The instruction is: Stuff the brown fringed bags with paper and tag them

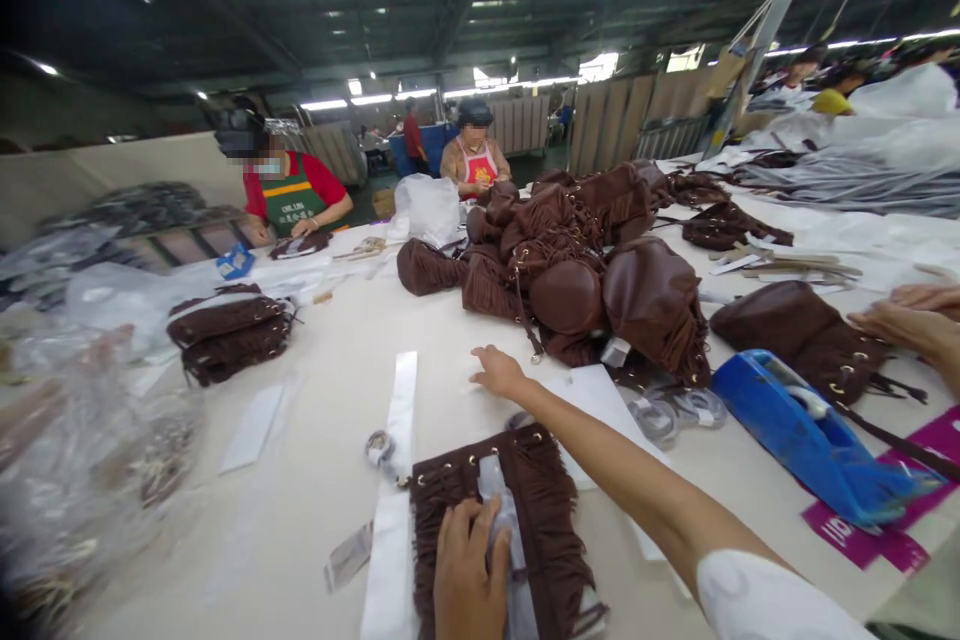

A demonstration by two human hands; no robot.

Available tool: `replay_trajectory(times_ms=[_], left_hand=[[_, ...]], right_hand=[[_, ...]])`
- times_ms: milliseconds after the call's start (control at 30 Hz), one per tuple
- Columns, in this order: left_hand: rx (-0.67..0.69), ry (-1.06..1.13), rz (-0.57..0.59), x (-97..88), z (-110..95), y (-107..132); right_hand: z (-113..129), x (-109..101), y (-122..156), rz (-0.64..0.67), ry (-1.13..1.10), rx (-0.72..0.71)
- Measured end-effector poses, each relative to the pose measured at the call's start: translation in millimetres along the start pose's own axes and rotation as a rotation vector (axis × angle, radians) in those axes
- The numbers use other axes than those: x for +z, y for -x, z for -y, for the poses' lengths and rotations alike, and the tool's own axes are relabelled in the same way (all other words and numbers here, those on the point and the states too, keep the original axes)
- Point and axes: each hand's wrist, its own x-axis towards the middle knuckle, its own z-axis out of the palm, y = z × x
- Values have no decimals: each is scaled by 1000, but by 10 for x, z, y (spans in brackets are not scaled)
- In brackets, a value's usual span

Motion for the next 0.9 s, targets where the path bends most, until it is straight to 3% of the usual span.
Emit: replay_trajectory(times_ms=[167, 300, 467, 567, 733, 900], left_hand=[[-11, 38, -118, 248, 109, 51], [-14, 31, -86, 208, 82, 29], [-14, -30, 92, -64, -31, -65], [-24, -45, 170, -135, -62, -94], [-7, -57, 146, -131, -82, -79], [9, -68, 115, -133, -77, -68]], right_hand=[[-52, 260, -732, 194, 28, 54], [-61, 265, -975, 359, 27, 45], [-33, 298, -904, 380, -50, 54], [-42, 276, -750, 354, -117, 51], [-53, 7, -587, 252, -149, -25], [-82, -277, -663, 345, -123, -90]])
